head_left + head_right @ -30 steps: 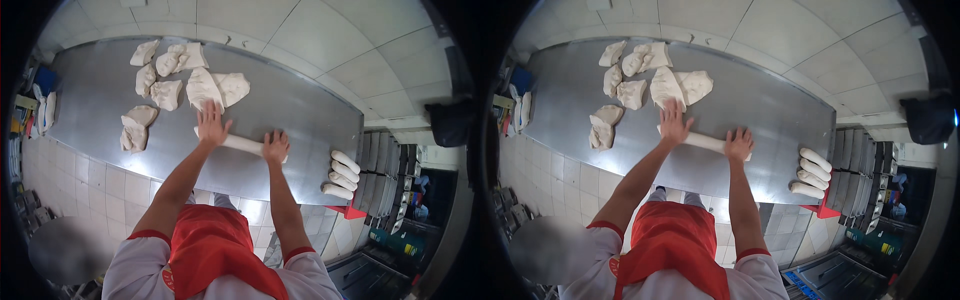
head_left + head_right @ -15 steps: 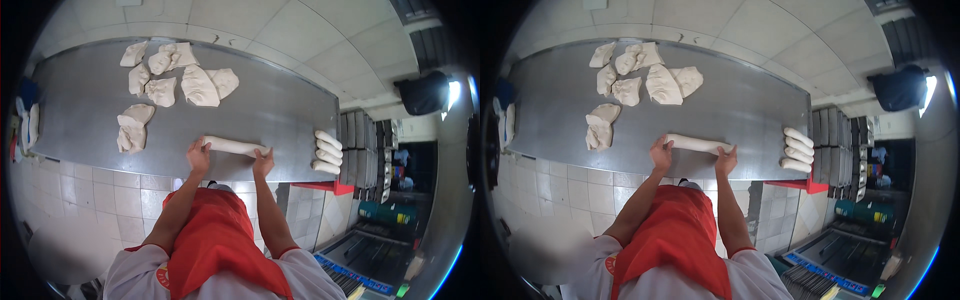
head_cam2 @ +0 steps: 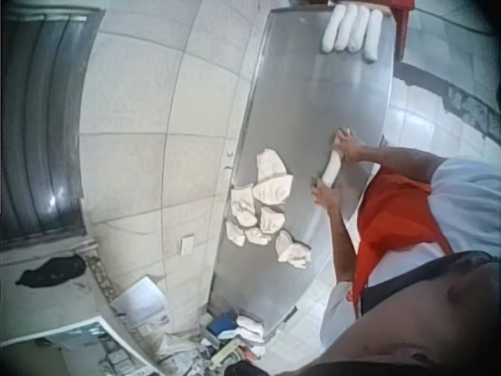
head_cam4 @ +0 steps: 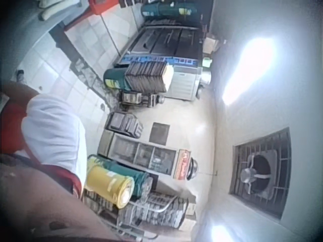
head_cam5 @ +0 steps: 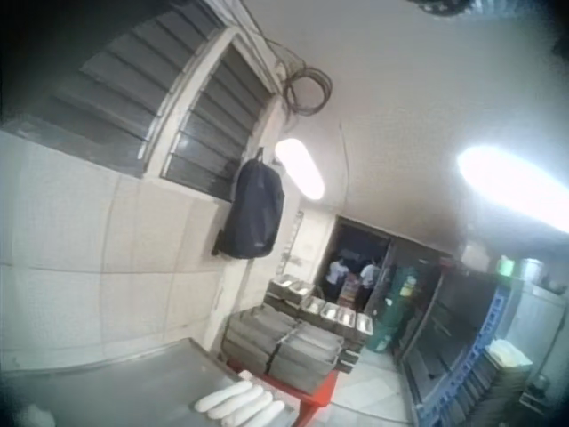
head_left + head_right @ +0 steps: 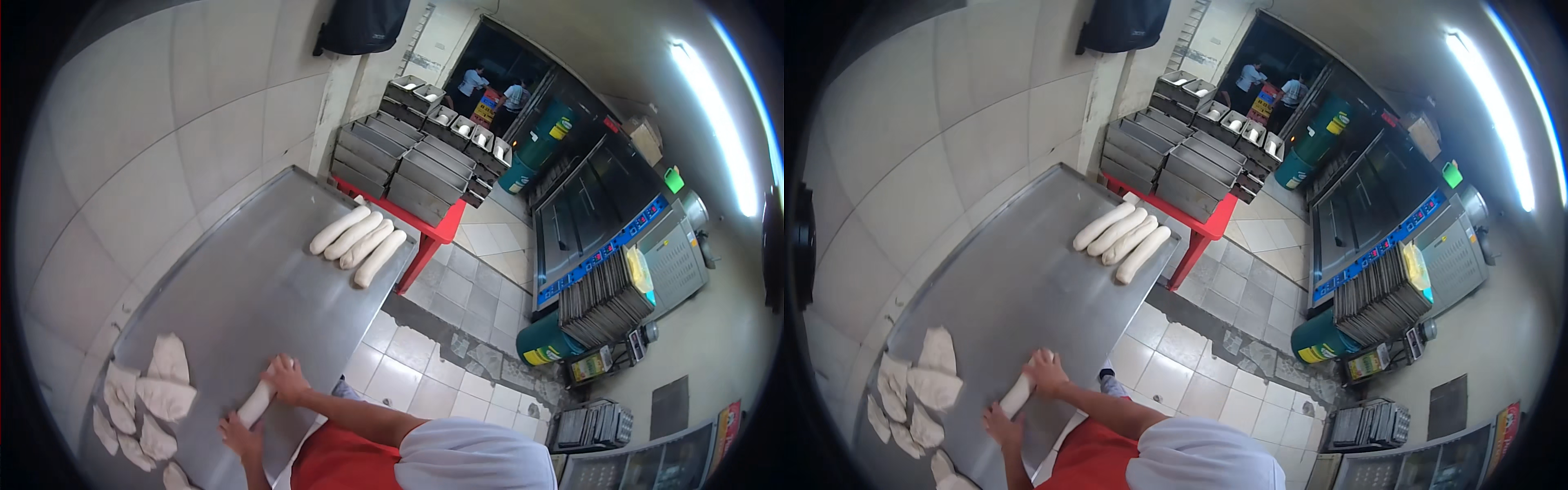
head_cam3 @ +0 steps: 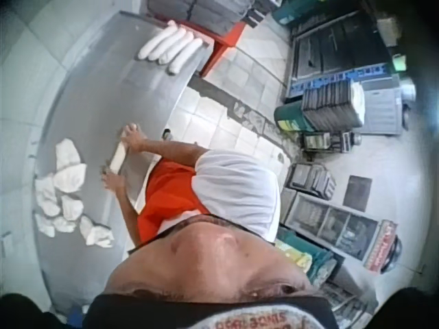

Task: The person portions large sheets of dough using a blade, weighs the pieces on a scale, and rolls them into long cylinders on a metal table.

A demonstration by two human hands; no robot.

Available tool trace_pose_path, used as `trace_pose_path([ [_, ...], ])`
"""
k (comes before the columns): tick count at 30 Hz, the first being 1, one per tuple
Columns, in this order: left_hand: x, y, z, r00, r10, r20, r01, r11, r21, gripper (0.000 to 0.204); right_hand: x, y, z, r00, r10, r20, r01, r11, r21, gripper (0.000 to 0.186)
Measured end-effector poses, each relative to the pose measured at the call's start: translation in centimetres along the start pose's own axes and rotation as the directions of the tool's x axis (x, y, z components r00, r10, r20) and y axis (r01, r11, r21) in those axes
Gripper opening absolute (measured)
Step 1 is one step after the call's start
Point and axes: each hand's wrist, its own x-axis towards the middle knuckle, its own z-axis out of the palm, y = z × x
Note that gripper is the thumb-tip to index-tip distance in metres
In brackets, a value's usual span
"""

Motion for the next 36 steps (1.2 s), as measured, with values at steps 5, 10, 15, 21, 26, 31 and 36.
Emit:
trace_pose_path([
  [5,8.9,-3.2,0.4,0.957,0.201,0.207,-0.181,0.977,-0.110,0.059,6.6,4.1,-4.6,0.964,-0.197,0.180,0.164,0.969,0.183,0.048],
  [10,13.9,18.9,-9.3,0.952,0.281,0.125,-0.227,0.915,-0.333,0.060,15.1,16.2,-17.0,0.950,-0.233,-0.206,0.304,0.838,0.453,0.051],
  [15,24.1,39.9,-7.4,0.935,0.318,-0.159,-0.354,0.786,-0.507,0.044,26.1,29.4,-28.1,0.779,-0.115,-0.616,0.251,0.958,0.139,0.050],
  [21,30.6,46.1,3.8,0.879,0.465,0.106,-0.420,0.861,-0.286,0.092,32.7,49.9,-21.2,0.916,0.022,-0.400,-0.128,0.962,-0.240,0.044],
  [26,25.9,30.5,2.6,0.969,0.235,-0.077,-0.244,0.860,-0.448,0.069,31.6,45.8,-19.7,0.819,-0.091,-0.567,-0.032,0.979,-0.203,0.068],
  [31,18.9,6.7,-2.0,0.827,-0.386,-0.409,0.217,0.890,-0.401,0.059,29.2,41.7,-19.6,0.669,0.206,-0.714,-0.196,0.976,0.098,0.067],
  [36,18.2,-10.8,-11.5,0.845,-0.419,-0.333,0.372,0.907,-0.197,0.097,24.8,33.8,-13.1,0.721,0.189,-0.667,-0.005,0.964,0.267,0.057],
])
